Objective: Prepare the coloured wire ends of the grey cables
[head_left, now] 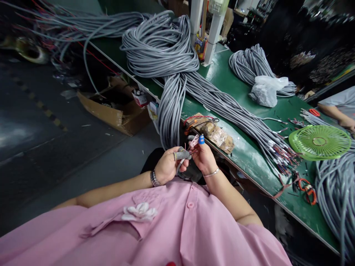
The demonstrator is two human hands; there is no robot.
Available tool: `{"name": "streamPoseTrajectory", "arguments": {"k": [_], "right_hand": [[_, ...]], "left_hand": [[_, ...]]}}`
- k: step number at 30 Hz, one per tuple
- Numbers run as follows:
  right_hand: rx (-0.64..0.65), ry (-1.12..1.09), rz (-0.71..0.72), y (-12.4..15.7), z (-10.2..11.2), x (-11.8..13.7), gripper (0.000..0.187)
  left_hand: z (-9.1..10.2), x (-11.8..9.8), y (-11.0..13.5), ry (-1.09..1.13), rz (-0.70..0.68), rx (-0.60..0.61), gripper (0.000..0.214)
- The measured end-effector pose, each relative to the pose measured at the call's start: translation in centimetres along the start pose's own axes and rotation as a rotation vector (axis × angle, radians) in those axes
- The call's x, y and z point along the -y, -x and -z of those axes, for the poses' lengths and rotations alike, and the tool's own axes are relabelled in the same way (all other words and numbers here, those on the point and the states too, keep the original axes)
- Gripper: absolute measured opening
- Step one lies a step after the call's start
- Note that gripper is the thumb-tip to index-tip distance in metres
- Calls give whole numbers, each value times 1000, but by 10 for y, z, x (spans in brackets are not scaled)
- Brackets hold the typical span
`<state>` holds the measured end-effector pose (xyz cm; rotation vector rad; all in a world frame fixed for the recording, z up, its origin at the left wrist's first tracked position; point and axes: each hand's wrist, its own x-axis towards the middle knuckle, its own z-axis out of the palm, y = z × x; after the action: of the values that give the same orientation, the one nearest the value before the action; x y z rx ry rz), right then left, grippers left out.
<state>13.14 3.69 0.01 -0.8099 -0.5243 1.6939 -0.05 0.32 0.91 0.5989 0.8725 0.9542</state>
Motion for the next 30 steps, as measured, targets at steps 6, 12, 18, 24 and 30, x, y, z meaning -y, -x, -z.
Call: {"name": "streamPoseTrajectory", "arguments": {"k": [6, 12, 18, 24, 30], "right_hand": [[-2, -20, -5, 0, 2, -2, 35], [-27, -49, -97, 3, 3, 4, 48], [-48, 28, -38, 8, 1, 8, 31], [-108, 107, 48, 8, 4, 1, 32], [-174, 255, 182, 3, 9, -4, 40]], "left_hand": [[0, 4, -3, -23, 8, -1, 13], [3, 2, 7, -32, -24, 19, 14], [3, -4, 12, 10, -28, 5, 15], [2, -6, 7, 20, -12, -22, 16], [1, -4, 2, -6, -20, -32, 18]]}}
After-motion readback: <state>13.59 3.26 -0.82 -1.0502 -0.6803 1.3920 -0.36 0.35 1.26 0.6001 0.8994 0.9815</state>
